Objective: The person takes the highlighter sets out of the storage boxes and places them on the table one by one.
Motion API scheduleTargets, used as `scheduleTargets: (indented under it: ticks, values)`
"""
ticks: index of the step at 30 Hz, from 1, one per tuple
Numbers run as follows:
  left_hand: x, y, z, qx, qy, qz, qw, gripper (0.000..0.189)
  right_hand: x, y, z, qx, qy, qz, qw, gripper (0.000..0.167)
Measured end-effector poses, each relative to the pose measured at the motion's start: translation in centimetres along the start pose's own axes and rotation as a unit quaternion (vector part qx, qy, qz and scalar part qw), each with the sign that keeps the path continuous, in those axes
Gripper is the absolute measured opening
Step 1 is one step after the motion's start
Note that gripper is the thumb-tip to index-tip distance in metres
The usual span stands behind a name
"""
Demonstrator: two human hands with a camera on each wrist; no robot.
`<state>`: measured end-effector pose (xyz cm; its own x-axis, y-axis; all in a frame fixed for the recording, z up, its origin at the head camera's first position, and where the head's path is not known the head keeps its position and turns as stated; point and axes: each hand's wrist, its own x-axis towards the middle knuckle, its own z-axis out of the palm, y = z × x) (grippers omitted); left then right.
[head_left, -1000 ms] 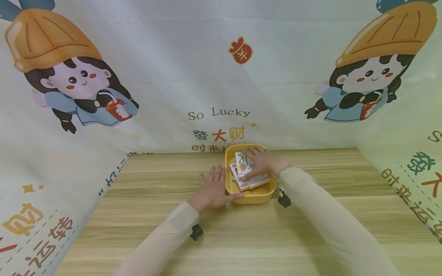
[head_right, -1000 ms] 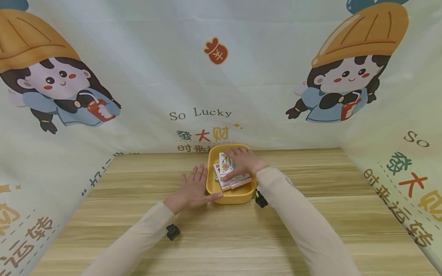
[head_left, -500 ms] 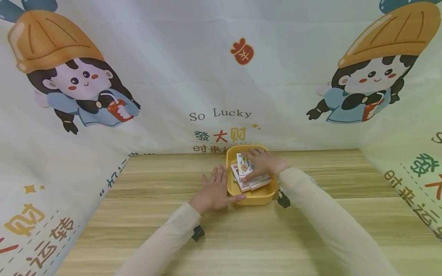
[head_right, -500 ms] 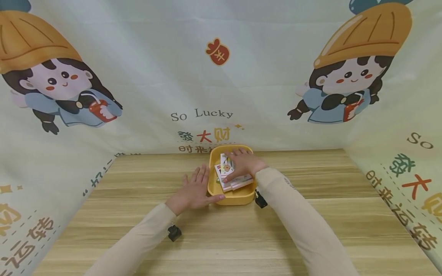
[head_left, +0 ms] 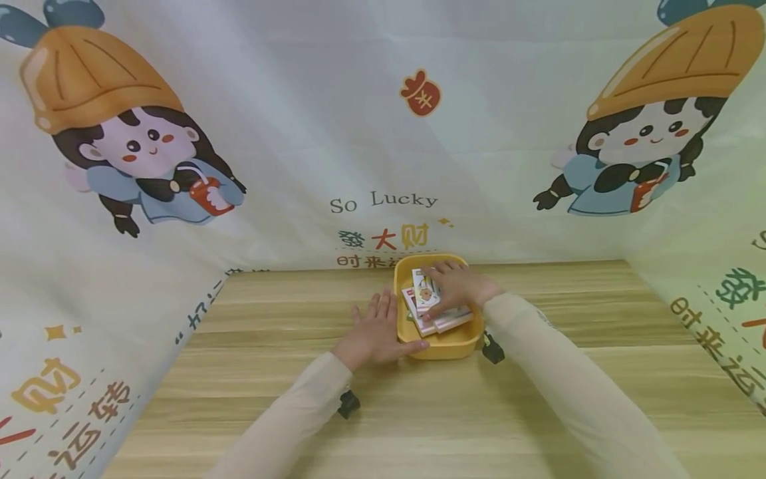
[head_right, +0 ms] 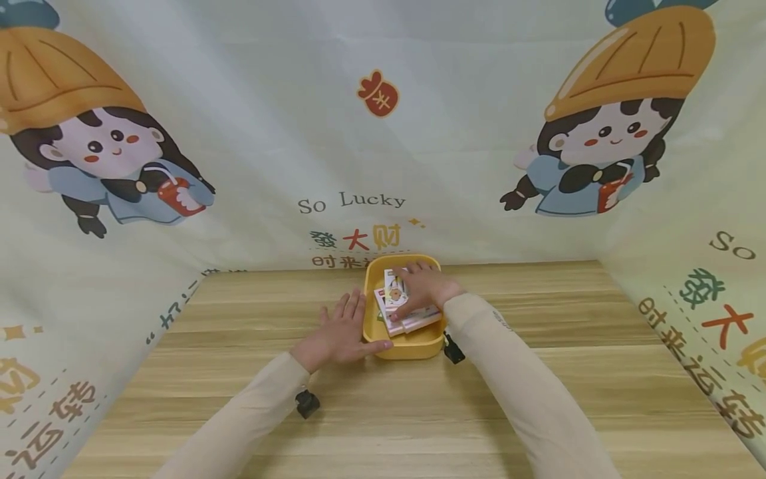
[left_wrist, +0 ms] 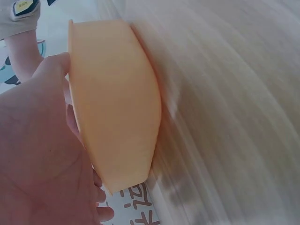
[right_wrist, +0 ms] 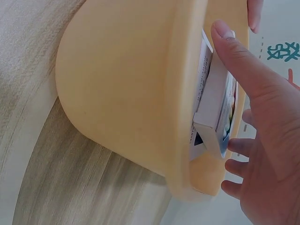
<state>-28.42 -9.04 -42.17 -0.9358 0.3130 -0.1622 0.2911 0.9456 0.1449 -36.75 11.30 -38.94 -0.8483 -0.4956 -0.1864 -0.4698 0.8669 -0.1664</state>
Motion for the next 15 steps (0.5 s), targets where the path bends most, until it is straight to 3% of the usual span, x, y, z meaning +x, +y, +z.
scheduleTargets:
  ticks: [15]
  values:
    - [0.16,0.82,-0.46,0.01,-0.012,-0.02,0.9997,0.119,0.26,0.2,0.05,0.018,0.0,-0.007,0.9998,0.114]
